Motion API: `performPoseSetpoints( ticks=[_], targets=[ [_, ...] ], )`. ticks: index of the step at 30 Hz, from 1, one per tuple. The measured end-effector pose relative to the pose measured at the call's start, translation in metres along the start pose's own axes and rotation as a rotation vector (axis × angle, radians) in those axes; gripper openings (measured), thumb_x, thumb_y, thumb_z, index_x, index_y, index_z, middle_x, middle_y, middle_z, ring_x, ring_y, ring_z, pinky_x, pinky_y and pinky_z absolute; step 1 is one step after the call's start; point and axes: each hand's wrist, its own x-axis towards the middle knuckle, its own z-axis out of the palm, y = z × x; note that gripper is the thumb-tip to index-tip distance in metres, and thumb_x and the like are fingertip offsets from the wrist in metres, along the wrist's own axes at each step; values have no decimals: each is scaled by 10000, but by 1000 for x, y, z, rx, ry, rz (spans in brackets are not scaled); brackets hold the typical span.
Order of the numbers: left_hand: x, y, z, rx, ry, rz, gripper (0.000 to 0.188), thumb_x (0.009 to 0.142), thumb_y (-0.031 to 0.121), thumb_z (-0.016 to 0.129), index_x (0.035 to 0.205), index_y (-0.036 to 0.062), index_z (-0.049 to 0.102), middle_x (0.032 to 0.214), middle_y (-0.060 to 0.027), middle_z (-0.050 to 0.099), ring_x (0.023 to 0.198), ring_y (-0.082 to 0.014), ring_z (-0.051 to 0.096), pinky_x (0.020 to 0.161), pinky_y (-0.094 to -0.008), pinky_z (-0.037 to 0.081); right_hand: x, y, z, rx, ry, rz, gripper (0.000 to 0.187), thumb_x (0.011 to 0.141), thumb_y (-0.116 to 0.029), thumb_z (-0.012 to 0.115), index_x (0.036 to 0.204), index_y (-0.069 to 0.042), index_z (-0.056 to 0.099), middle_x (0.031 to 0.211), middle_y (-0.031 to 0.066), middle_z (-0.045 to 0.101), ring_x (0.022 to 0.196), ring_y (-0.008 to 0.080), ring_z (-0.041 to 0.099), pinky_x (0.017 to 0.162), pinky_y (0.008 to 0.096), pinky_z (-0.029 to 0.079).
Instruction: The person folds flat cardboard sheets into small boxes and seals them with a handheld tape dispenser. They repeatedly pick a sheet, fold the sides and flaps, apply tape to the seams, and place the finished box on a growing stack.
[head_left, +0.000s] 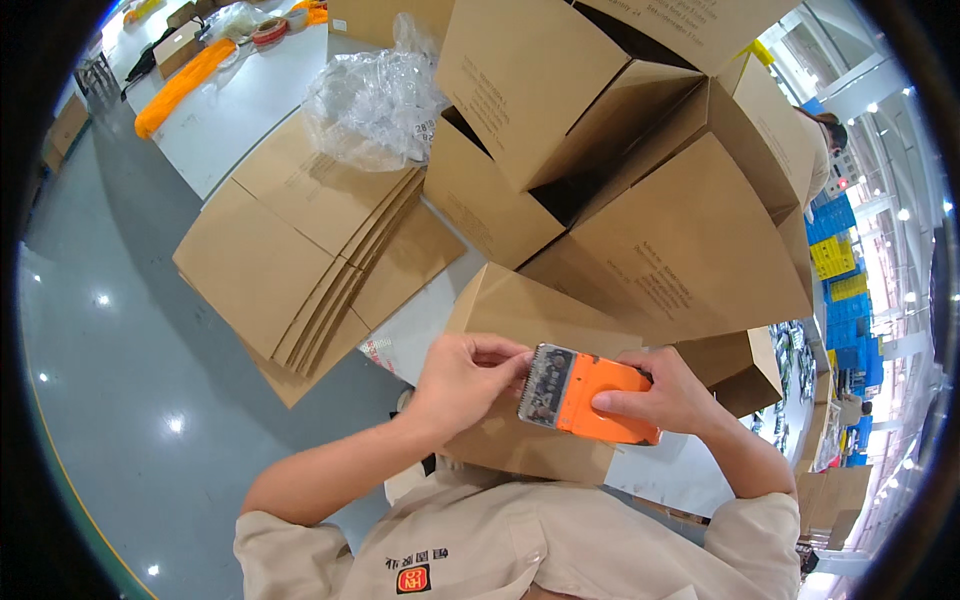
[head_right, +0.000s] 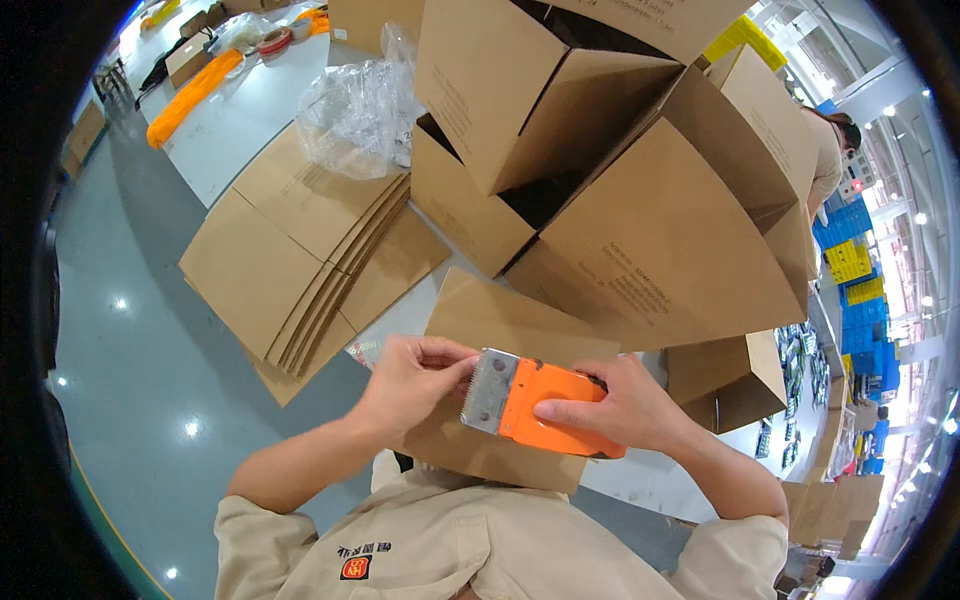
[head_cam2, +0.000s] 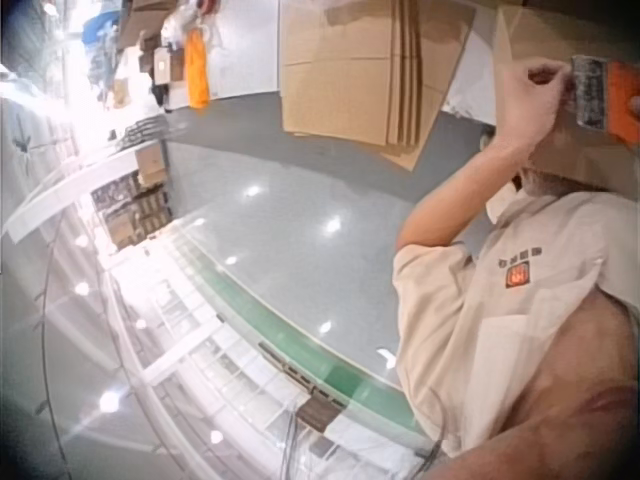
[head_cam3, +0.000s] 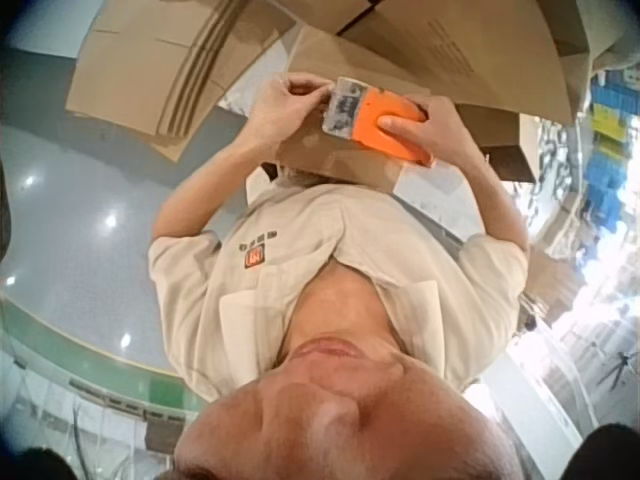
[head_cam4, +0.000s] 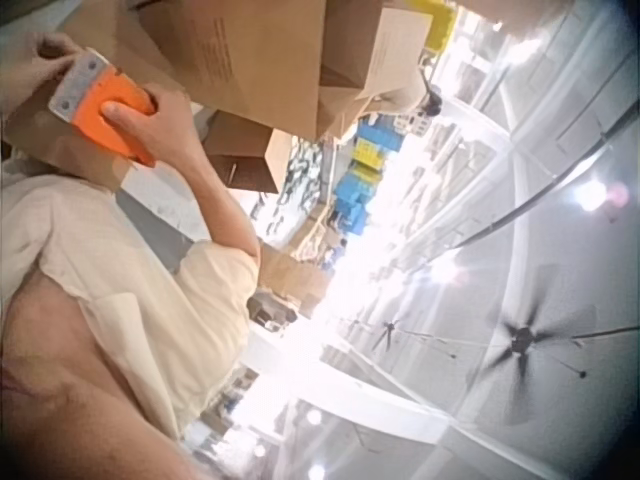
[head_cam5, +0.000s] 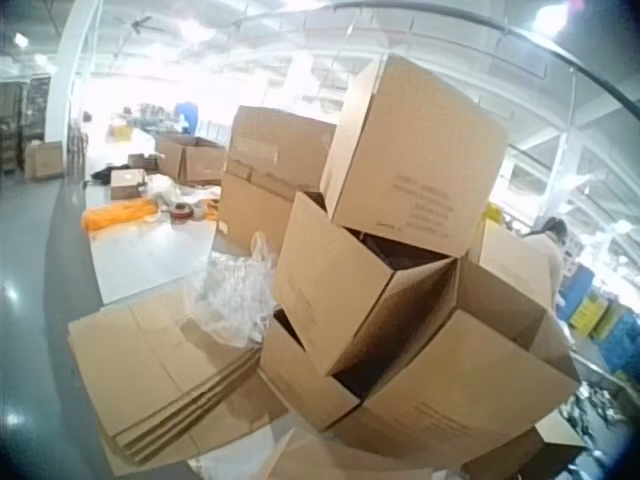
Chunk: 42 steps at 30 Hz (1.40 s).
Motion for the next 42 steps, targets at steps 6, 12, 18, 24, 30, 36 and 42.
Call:
performPoseSetpoints(
  ticks=[6,12,18,24,30,36,42],
  targets=[
    [6,-6,-64,-47,233,83,161,882,137,757,892,-23,751,783,-86,721,659,-107,645,621,-250,527,20,-20,-3,-88,18,28,622,799,-563,766,881,50,698,687,107,639,617,181,567,576,324,457],
    [26,-60,-66,-117,326,159,159,844,135,797,844,-17,750,739,-72,716,608,-85,607,575,-238,478,32,-41,-3,-147,-60,115,586,809,-533,777,922,38,703,742,81,660,679,146,602,630,303,487],
    [35,-91,-50,-44,417,269,308,832,176,811,1019,-57,734,885,-99,729,648,-116,623,590,-252,502,33,-48,0,-122,-58,134,568,812,-519,778,894,38,702,724,81,652,664,144,595,612,302,479],
    [33,-120,-52,670,714,307,695,793,282,821,1366,1,546,1300,-141,575,933,-228,627,833,-372,492,30,-37,4,-142,42,86,627,784,-571,773,831,50,699,656,108,642,599,184,593,563,325,463],
    [-1,-114,-60,414,148,495,671,1008,437,510,1479,-24,388,1569,-167,338,1373,-344,413,1136,-426,303,32,-36,2,-157,14,64,560,806,-500,792,893,47,708,709,97,661,665,137,607,607,299,482],
    [7,-57,-68,650,85,241,914,947,532,581,1571,15,158,1625,-194,223,1514,-339,189,1225,-493,89,37,-39,2,-210,68,-96,696,771,-619,738,788,75,686,634,153,634,585,239,605,567,364,483],
    [32,-13,-58,934,-377,651,1415,546,459,923,1591,93,43,1547,-97,417,1488,-275,289,1232,-520,30,45,-39,-5,-334,-58,-26,829,759,-719,662,750,110,672,636,208,624,604,321,610,599,421,497]
  ],
)
